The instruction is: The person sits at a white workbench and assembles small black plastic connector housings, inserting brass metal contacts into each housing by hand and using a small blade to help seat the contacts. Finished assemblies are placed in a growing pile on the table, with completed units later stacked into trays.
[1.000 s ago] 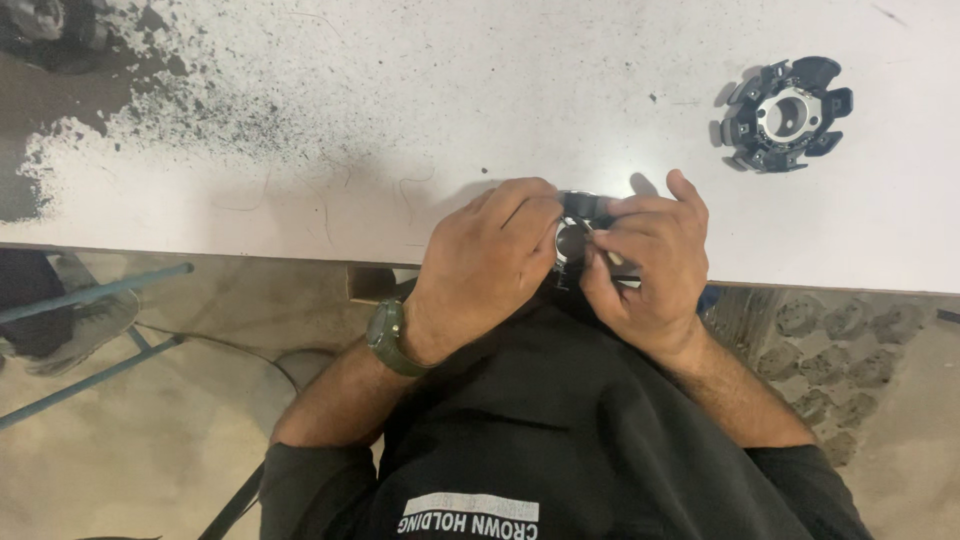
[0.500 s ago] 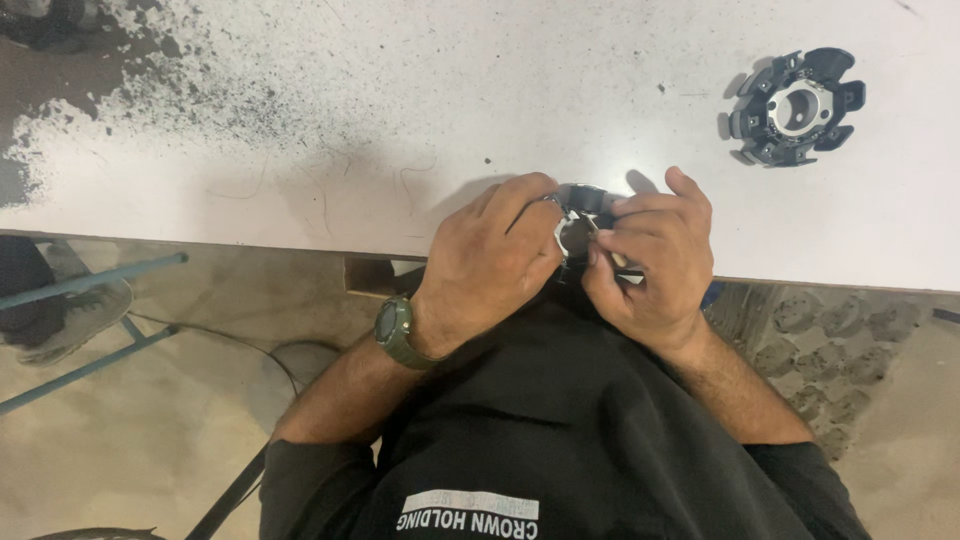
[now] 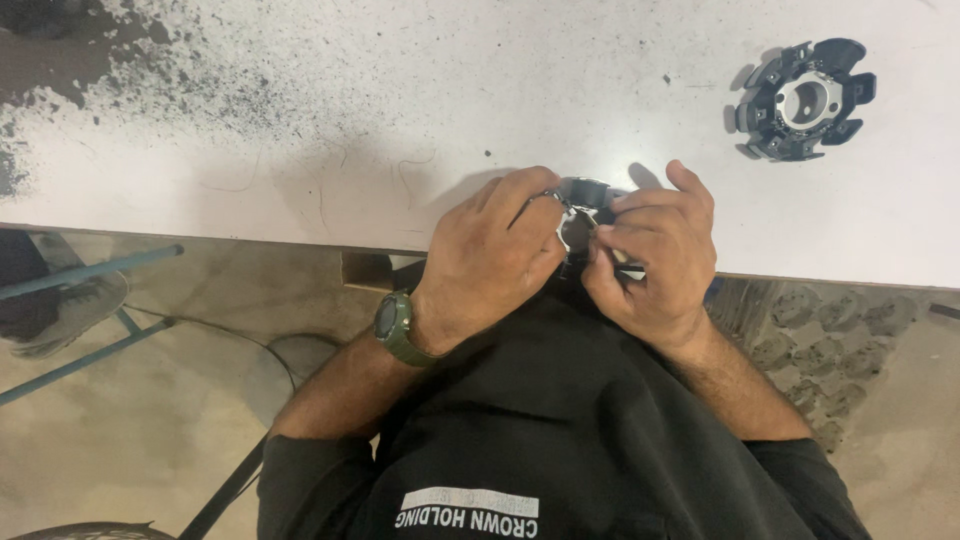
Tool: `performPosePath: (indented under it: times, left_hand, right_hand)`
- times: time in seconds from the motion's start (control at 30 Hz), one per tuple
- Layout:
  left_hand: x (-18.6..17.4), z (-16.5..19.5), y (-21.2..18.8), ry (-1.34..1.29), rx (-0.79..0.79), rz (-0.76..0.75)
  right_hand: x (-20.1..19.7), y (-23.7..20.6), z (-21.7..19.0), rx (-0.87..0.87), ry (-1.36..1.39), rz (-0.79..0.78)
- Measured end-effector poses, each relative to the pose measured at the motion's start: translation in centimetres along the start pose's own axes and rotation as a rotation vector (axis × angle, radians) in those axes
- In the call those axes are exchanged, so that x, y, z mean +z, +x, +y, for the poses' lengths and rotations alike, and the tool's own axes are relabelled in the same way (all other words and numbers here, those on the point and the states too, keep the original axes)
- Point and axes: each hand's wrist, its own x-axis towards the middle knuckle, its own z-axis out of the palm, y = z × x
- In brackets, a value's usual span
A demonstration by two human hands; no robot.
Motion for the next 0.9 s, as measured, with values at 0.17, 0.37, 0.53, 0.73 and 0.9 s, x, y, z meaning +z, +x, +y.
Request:
performPosePath:
  times: [0.17,0.37,0.53,0.73,0.9]
  left_hand:
    - [0.5,-0.4,-0.4,0.020,0.039,0.031]
    - [0.8,-0.5,-0.4,0.001,0.042,0.045]
    - [1.0,-0.5,-0.5,0.017,0.046,0.071]
    - [-1.0,-0.9,-0.8,-0.182,-0.052,-0.029]
    - [-10.0,-10.4,-0.7,0.210,0.111,0.350]
  right_hand:
    - [0.1,0.0,0.0,-0.037,0.012,0.035]
    - [0.3,0.0,0.0,-0.097,-0.023,0.004]
    - [0.4,0.3,-0.2,-0.094,-0.044,-0.008]
    - [-0.5,-0.2,-0.1,-0.009,-0.058,-0.051]
    - [-2.7,-1.3,1.8,0.099,-0.163,-0.021]
